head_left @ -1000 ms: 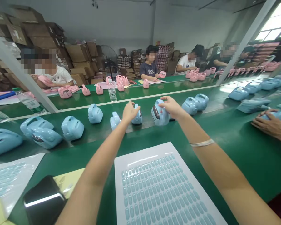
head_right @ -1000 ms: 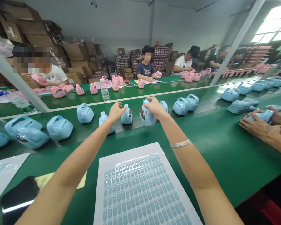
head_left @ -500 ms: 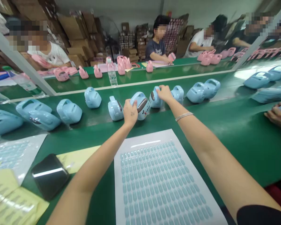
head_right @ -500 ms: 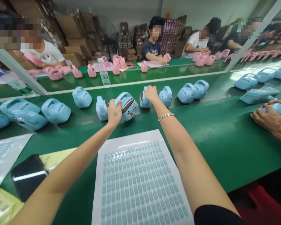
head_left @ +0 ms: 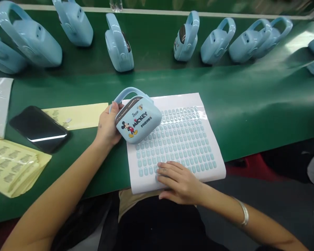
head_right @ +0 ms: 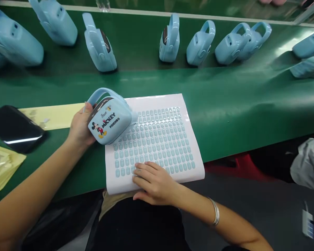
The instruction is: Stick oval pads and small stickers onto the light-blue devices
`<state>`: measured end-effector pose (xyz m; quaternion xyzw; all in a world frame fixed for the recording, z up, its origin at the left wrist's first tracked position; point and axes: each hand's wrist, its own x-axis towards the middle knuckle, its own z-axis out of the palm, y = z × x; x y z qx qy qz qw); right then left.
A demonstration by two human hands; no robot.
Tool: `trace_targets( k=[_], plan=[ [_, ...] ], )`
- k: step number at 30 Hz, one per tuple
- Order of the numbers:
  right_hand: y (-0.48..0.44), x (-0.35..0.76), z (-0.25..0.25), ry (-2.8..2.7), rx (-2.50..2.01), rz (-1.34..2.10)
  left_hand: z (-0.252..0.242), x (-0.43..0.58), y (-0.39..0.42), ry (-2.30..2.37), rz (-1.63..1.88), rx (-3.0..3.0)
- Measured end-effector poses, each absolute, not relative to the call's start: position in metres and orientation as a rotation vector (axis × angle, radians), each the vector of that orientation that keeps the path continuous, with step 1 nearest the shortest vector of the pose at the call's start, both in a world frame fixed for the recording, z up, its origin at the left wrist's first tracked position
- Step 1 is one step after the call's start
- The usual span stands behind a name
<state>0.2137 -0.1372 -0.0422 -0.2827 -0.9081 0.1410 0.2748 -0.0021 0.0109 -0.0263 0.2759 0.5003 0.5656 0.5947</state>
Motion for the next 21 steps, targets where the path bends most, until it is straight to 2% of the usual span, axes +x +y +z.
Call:
trace_targets(
  k=[5,8,11,16,21],
  plan=[
    [-0.146,0.196,-0.051,-2.375,-0.907,0.125,-0.031,0.002,-0.002,1.120,1.314,0.673],
    [-0.136,0.195,-0.039,-2.339,-0.874,0.243,-0.024,0.002,-0.009,1.078,1.246,0.736],
    [-0.120,0.202,-0.013,-2.053,-0.743,0.458,-0.019,0.002,-0.014,1.018,1.192,0.803],
    [-0.091,0.200,0.017,-1.604,-0.724,0.124,-0.016,0.002,-0.023,0.887,1.093,0.861],
    [-0.078,0.179,0.010,-1.562,-0.701,0.179,-0.012,0.001,-0.028,0.759,1.004,0.882]
  ],
)
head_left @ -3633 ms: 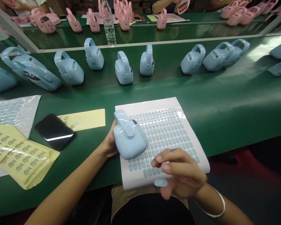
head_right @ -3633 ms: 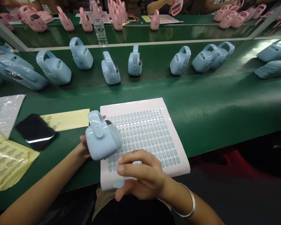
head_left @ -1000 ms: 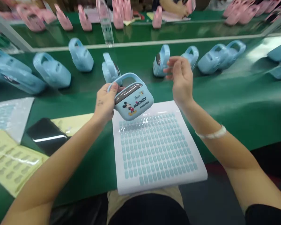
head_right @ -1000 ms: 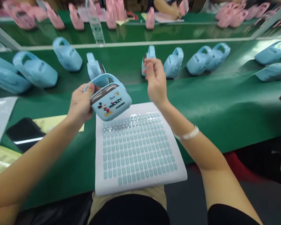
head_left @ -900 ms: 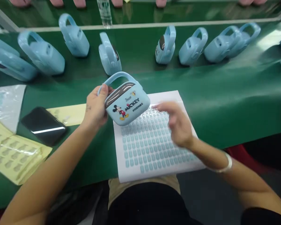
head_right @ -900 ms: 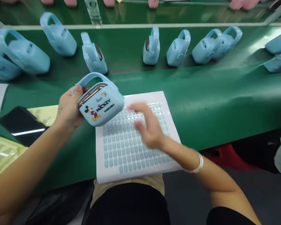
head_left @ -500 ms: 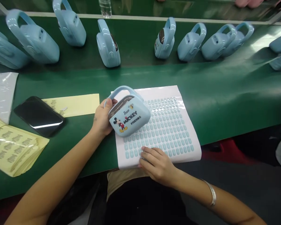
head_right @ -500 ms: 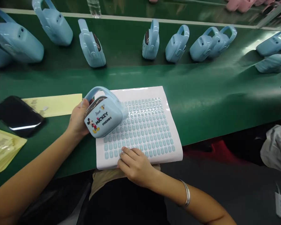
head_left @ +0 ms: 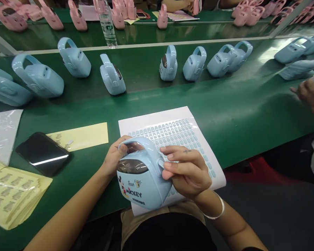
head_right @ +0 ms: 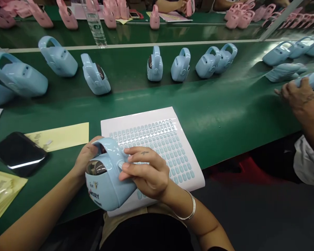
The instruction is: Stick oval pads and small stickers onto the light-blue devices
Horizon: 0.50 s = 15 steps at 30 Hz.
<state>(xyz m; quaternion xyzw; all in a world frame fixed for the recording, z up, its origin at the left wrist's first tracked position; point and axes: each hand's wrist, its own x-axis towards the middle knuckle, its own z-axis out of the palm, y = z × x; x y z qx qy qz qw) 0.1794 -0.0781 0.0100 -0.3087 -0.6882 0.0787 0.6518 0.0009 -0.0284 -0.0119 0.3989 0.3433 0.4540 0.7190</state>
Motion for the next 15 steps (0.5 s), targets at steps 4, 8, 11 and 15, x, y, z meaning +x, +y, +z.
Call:
trace_targets(
  k=[4,8,11,15],
  plan=[
    [-0.0782,0.1745,0.0059,-1.535,-0.699,0.188,-0.0106,0.0002,-0.0277,0.748,0.979,0.868],
    [-0.0777,0.1748,0.0079,-1.534,-0.710,0.260,-0.0099,-0.0010,-0.0250,0.772,0.984,0.856],
    [-0.0774,0.1760,0.0116,-1.555,-0.705,0.357,-0.0057,-0.0007,-0.0239,0.821,0.997,0.857],
    [-0.0773,0.1781,0.0130,-1.663,-0.639,0.410,-0.0013,0.0022,-0.0247,0.871,1.041,0.841]
  ],
)
